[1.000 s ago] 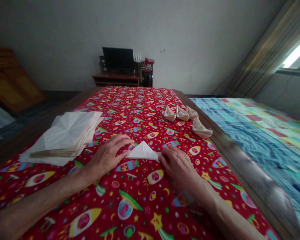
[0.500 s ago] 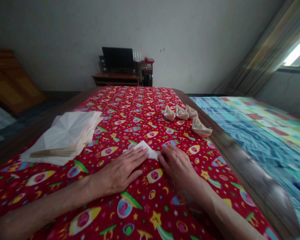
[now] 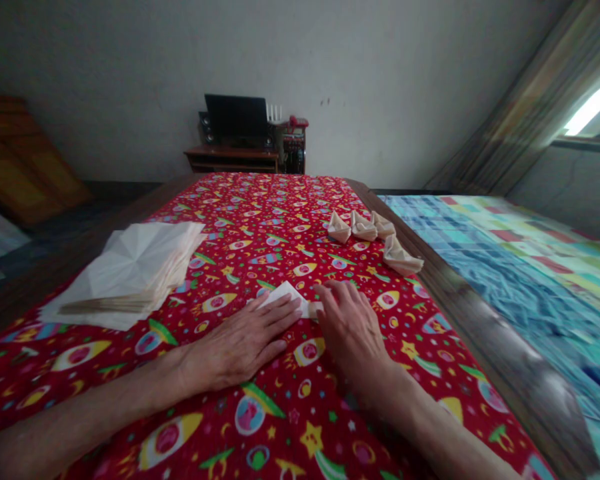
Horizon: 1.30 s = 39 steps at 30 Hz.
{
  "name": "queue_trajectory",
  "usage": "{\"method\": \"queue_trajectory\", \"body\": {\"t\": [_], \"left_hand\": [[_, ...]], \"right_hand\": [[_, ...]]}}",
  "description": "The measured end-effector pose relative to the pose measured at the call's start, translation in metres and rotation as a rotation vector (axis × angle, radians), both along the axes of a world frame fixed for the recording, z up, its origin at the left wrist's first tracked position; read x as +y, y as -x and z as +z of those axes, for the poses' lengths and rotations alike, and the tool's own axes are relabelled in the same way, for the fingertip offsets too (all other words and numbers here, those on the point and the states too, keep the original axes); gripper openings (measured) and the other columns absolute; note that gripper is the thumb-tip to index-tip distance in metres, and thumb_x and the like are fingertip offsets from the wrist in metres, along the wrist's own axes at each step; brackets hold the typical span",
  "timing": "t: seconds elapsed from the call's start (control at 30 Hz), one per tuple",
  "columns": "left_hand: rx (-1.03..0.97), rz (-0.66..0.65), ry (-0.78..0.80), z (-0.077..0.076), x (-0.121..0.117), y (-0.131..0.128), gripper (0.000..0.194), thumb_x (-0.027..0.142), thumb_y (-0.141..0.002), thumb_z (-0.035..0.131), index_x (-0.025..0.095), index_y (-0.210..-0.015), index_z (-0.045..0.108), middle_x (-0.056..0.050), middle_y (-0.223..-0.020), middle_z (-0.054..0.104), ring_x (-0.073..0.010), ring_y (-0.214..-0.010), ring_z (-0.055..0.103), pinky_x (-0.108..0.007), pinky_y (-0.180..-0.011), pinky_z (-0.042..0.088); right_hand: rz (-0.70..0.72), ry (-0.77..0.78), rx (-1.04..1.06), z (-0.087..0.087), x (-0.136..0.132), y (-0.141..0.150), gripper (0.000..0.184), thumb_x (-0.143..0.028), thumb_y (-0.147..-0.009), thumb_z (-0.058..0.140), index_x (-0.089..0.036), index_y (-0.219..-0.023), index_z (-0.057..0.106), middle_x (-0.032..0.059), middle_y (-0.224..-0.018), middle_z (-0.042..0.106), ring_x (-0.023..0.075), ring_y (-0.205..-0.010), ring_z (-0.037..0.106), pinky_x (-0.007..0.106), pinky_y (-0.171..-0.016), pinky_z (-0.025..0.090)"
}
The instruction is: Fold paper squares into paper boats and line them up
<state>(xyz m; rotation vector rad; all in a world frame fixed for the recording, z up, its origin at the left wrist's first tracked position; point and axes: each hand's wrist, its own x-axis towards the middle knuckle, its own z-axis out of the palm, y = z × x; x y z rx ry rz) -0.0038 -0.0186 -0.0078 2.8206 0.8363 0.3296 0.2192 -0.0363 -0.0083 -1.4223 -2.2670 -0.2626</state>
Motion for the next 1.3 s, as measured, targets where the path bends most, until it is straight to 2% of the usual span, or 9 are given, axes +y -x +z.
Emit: {"method": "queue_trajectory", "body": {"t": [0.07,0.13,0.2,0.3,0.47,0.83,1.03,1.17,1.3], "left_hand": [[-0.014,-0.003,0.000,0.001,-0.001,-0.001,0.044,0.035,-0.098,0.033,0.020,-0.139,0.037,-0.006,-0.147,0.037,-0.0212,-0.139,0.027,-0.045,-0.115,0.018],[-0.038,-0.006,-0.005,0.002,-0.002,-0.002,0.041,0.033,-0.097,0.037,0.021,-0.135,0.042,-0.007,-0.143,0.043,-0.0212,-0.137,0.032,-0.045,-0.114,0.021],[-0.053,-0.011,-0.014,0.003,-0.002,-0.002,0.041,0.036,-0.097,0.038,0.021,-0.135,0.042,-0.008,-0.141,0.045,-0.0214,-0.135,0.034,-0.044,-0.113,0.022],[-0.025,-0.018,-0.025,0.002,0.000,0.001,0.047,0.040,-0.098,0.033,0.019,-0.140,0.036,-0.009,-0.146,0.038,-0.0210,-0.137,0.030,-0.042,-0.113,0.021],[0.040,0.017,-0.046,-0.002,0.003,0.014,0.048,0.040,-0.098,0.029,0.020,-0.142,0.032,-0.006,-0.151,0.029,-0.0178,-0.140,0.023,-0.037,-0.115,0.016],[0.035,0.137,-0.164,0.001,0.000,0.048,0.041,0.035,-0.097,0.037,0.024,-0.135,0.044,-0.004,-0.144,0.042,-0.0174,-0.134,0.037,-0.039,-0.111,0.027],[-0.120,0.209,-0.236,-0.004,0.009,0.051,0.032,0.023,-0.094,0.041,0.016,-0.116,0.063,-0.007,-0.124,0.062,-0.0183,-0.117,0.056,-0.038,-0.105,0.041],[-0.221,0.235,-0.223,-0.009,0.014,0.051,0.031,0.021,-0.093,0.043,0.014,-0.115,0.064,-0.008,-0.123,0.062,-0.0182,-0.115,0.057,-0.034,-0.101,0.046],[-0.254,0.233,-0.182,-0.012,0.014,0.053,0.034,0.016,-0.092,0.041,0.015,-0.121,0.060,-0.008,-0.128,0.059,-0.0179,-0.120,0.054,-0.035,-0.104,0.045]], "right_hand": [[0.129,-0.025,-0.069,-0.001,-0.008,0.011,0.041,-0.017,-0.091,0.040,-0.016,-0.131,0.046,0.0163,-0.133,0.050,0.0295,-0.121,0.047,0.048,-0.094,0.045],[0.325,0.041,-0.110,-0.006,-0.015,0.019,0.048,-0.015,-0.093,0.037,-0.011,-0.140,0.036,0.0162,-0.142,0.043,0.0262,-0.132,0.036,0.045,-0.103,0.040],[0.341,0.113,-0.105,-0.011,-0.018,0.021,0.053,-0.017,-0.094,0.035,-0.011,-0.146,0.025,0.0154,-0.147,0.034,0.0242,-0.138,0.026,0.044,-0.108,0.037],[0.290,0.193,-0.099,-0.015,-0.019,0.013,0.063,-0.032,-0.095,0.040,-0.012,-0.149,0.014,0.0139,-0.152,0.024,0.0241,-0.140,0.020,0.044,-0.110,0.034],[0.277,0.307,-0.171,-0.006,-0.021,-0.003,0.064,-0.040,-0.096,0.036,-0.014,-0.149,0.012,0.0108,-0.154,0.015,0.0229,-0.141,0.015,0.044,-0.113,0.028],[0.249,0.202,-0.108,-0.003,-0.022,-0.006,0.048,-0.034,-0.096,0.039,-0.015,-0.140,0.041,0.0114,-0.143,0.041,0.0239,-0.133,0.037,0.043,-0.107,0.038],[0.210,0.104,-0.245,0.006,-0.003,0.018,0.022,-0.020,-0.094,0.043,-0.017,-0.104,0.062,0.0122,-0.109,0.067,0.0257,-0.103,0.061,0.051,-0.097,0.038],[0.284,0.126,-0.293,0.018,0.011,0.040,0.014,-0.017,-0.092,0.047,-0.017,-0.095,0.060,0.0095,-0.095,0.067,0.0226,-0.092,0.059,0.038,-0.081,0.045],[0.356,0.203,-0.245,0.022,0.020,0.044,0.016,-0.016,-0.093,0.044,-0.017,-0.089,0.059,0.0080,-0.090,0.065,0.0198,-0.089,0.056,0.030,-0.073,0.047]]}}
